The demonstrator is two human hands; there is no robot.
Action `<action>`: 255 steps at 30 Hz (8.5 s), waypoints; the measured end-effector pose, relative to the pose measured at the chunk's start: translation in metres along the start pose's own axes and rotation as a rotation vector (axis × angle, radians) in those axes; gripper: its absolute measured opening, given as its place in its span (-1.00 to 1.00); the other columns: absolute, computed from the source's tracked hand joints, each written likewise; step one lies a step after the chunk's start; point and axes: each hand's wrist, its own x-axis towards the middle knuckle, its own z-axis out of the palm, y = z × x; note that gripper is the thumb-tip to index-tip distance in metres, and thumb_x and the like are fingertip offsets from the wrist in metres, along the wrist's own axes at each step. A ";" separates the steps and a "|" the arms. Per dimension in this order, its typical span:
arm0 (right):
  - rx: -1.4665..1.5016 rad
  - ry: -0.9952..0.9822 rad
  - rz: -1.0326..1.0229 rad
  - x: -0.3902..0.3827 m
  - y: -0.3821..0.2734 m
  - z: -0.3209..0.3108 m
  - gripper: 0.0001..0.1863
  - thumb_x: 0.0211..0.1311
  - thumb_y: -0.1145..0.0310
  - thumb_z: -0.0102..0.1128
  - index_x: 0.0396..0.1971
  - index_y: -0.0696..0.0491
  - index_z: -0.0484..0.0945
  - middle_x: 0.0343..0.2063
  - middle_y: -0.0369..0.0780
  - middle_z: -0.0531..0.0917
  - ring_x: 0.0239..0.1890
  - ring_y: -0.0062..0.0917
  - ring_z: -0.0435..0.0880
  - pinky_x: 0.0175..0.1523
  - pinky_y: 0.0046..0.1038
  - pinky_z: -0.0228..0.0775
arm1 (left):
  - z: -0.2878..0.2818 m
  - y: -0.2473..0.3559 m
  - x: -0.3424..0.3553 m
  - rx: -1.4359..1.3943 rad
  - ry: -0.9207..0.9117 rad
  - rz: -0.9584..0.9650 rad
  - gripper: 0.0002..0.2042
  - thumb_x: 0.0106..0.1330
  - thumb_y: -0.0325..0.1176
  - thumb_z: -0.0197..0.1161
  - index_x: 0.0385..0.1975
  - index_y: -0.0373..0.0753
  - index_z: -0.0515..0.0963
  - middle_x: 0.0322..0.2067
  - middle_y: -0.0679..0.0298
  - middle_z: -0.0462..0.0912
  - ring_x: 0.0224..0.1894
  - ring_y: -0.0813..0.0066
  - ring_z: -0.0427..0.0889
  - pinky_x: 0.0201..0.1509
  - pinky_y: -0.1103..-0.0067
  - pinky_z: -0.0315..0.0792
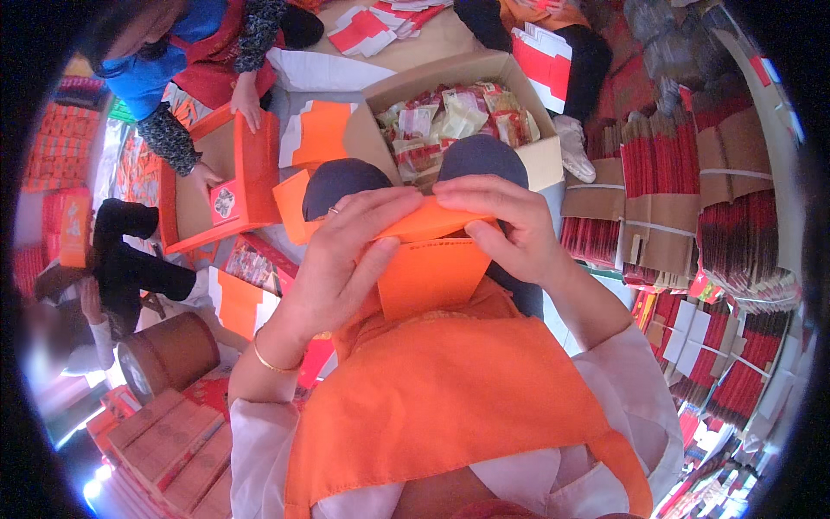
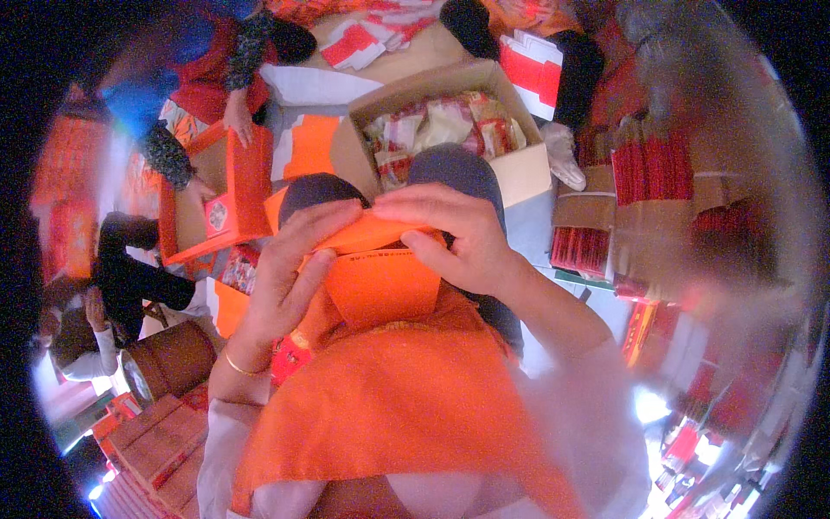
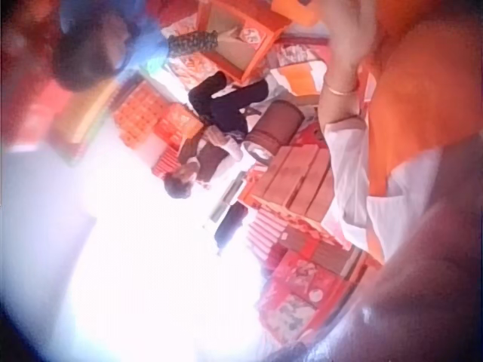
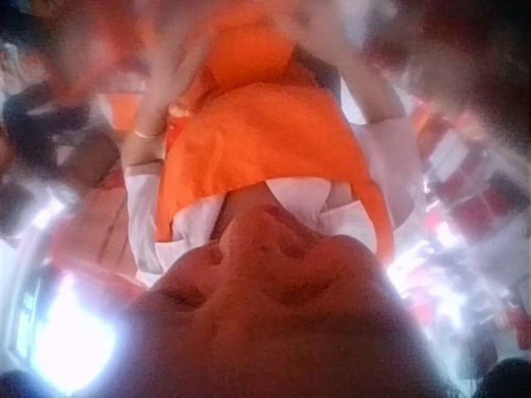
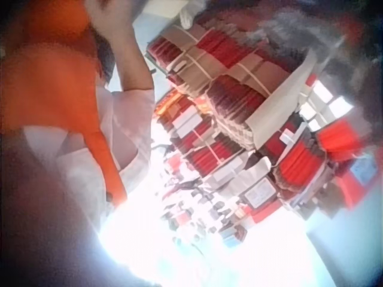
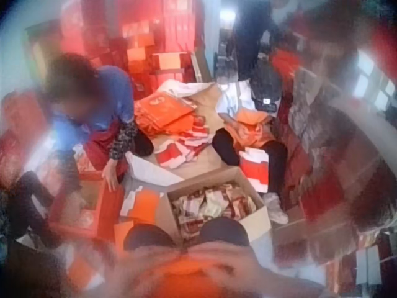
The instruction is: The person folds orange paper sheets into small rectangular packets by hand. They repeatedly pick up a sheet, fold it into a packet, and place it aside, continuing this process throughout the clip.
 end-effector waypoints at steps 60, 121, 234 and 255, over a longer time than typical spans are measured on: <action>0.083 0.098 0.015 -0.023 0.005 0.015 -0.66 0.27 0.52 -0.05 -0.03 0.17 0.62 0.00 -0.06 0.64 0.11 -0.23 0.58 0.24 -0.28 0.33 | -0.014 0.009 0.020 0.099 -0.320 -0.021 -0.59 0.35 -0.49 -0.03 0.21 -0.40 0.36 0.17 -0.06 0.46 0.26 -0.01 0.41 0.36 0.32 0.22; 0.069 -0.004 0.062 -0.040 -0.008 0.025 -0.61 0.14 0.47 0.14 0.03 0.08 0.54 0.29 0.00 0.35 0.33 -0.18 0.35 0.38 -0.23 0.13 | 0.067 -0.030 -0.043 -0.157 0.414 0.022 -0.66 0.21 -0.32 0.31 -0.04 -0.24 0.48 0.19 -0.01 0.35 0.27 0.11 0.33 0.33 0.27 0.21; -0.899 -0.348 1.049 0.068 0.415 0.014 -0.17 0.09 0.22 0.35 0.34 0.05 0.13 0.16 0.05 0.46 0.24 -0.07 0.43 0.28 -0.13 0.32 | 0.039 -0.115 -0.021 -0.314 0.669 -0.404 -0.17 0.24 -0.25 0.41 0.31 -0.31 -0.09 0.21 -0.01 0.11 0.33 0.17 0.17 0.37 0.32 0.19; -0.733 -0.019 0.176 0.149 0.218 -0.049 -0.42 0.14 0.28 0.30 0.15 0.14 0.35 -0.20 0.07 0.66 -0.15 -0.08 0.67 0.00 -0.14 0.49 | 0.025 -0.044 -0.041 -0.345 0.715 -0.271 -0.13 0.11 -0.39 0.44 0.38 -0.29 0.02 0.23 0.10 0.25 0.29 0.27 0.30 0.37 0.35 0.24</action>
